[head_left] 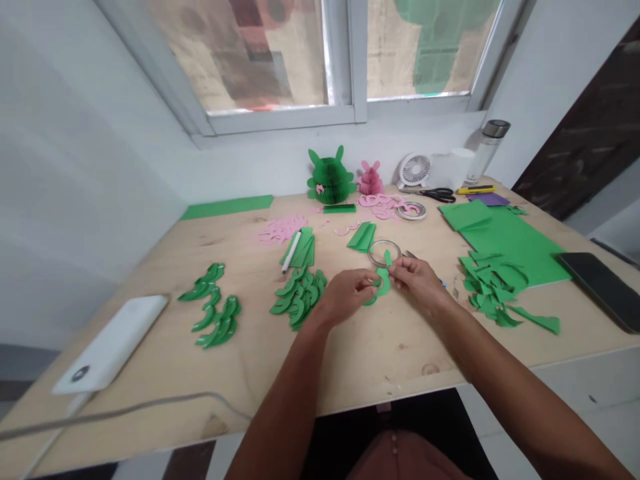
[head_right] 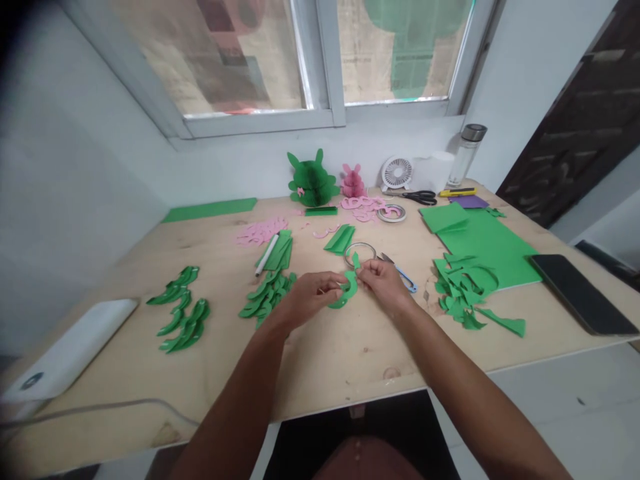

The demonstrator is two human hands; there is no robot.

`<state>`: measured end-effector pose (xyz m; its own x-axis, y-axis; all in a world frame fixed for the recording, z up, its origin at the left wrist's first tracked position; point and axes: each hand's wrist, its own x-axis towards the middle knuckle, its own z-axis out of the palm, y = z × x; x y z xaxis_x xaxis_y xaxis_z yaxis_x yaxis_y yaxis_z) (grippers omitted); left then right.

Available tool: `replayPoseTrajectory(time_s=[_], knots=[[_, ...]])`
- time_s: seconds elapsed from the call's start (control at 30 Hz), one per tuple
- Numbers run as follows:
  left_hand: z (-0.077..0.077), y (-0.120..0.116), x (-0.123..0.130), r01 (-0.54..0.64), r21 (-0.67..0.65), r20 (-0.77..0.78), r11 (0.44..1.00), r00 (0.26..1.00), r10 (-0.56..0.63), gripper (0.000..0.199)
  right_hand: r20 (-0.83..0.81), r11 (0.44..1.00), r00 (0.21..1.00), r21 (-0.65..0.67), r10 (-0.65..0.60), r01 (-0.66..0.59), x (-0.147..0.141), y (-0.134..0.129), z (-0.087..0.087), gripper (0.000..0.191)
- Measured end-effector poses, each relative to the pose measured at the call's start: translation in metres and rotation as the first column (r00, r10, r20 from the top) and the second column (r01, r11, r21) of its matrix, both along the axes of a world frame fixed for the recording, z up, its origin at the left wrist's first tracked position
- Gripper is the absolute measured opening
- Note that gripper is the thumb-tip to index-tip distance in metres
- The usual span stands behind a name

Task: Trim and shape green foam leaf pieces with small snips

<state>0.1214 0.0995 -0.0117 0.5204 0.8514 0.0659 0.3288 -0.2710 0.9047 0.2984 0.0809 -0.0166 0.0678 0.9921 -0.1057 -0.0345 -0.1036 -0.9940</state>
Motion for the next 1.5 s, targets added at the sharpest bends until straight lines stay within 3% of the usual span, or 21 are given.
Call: replayPoseTrajectory(time_s=[0.17,0.27,0.37,0.47,0.57,0.7,0.83,1.07,1.27,1.43,1.5], knots=[[-0.012,0.004,0.006,-0.021,0.040,0.044,0.999,0.999,0.020,0.018,0.017,1.000,1.000,0.013,0.005,-0.006,-0.004,-0.001,-0.005,0.035],[-0.004,0.003,-0.001,-0.062,0.087,-0.008,0.994,0.998,0.063,0.018,0.074,0.998,0.997,0.055,-0.007,0.003,-0.003,0.000,-0.009,0.032],[0.009,-0.001,-0.012,-0.150,0.165,-0.154,0.975,0.972,0.176,0.015,0.251,0.988,0.967,0.152,-0.042,0.004,-0.001,0.000,-0.012,0.024],[0.018,-0.007,-0.025,-0.212,0.222,-0.337,0.952,0.899,0.279,0.015,0.475,0.972,0.877,0.231,-0.069,-0.049,-0.001,-0.001,-0.012,0.016],[0.020,-0.013,-0.034,-0.215,0.234,-0.454,0.948,0.838,0.302,0.013,0.652,0.960,0.752,0.261,-0.097,-0.102,-0.003,-0.004,-0.011,0.010],[0.019,-0.019,-0.035,-0.216,0.270,-0.637,0.938,0.691,0.343,0.013,0.782,0.943,0.610,0.286,-0.129,-0.167,-0.005,-0.007,-0.010,0.009],[0.017,-0.022,-0.027,-0.201,0.288,-0.740,0.936,0.574,0.351,0.018,0.842,0.896,0.520,0.335,-0.145,-0.293,-0.006,-0.010,-0.012,0.012],[0.015,-0.022,-0.026,-0.241,0.260,-0.762,0.935,0.543,0.352,0.021,0.880,0.793,0.455,0.371,-0.134,-0.483,-0.011,-0.015,-0.012,0.018],[0.016,-0.016,-0.040,-0.353,0.340,-0.686,0.872,0.541,0.487,0.019,0.884,0.788,0.447,0.368,-0.133,-0.494,-0.012,-0.015,-0.013,0.019],[0.016,-0.019,-0.042,-0.397,0.408,-0.700,0.822,0.442,0.561,0.023,0.895,0.782,0.428,0.354,-0.124,-0.513,-0.013,-0.016,-0.013,0.019],[0.016,-0.022,-0.039,-0.394,0.463,-0.668,0.794,0.433,0.605,0.023,0.901,0.783,0.420,0.338,-0.109,-0.522,-0.014,-0.017,-0.011,0.020]])
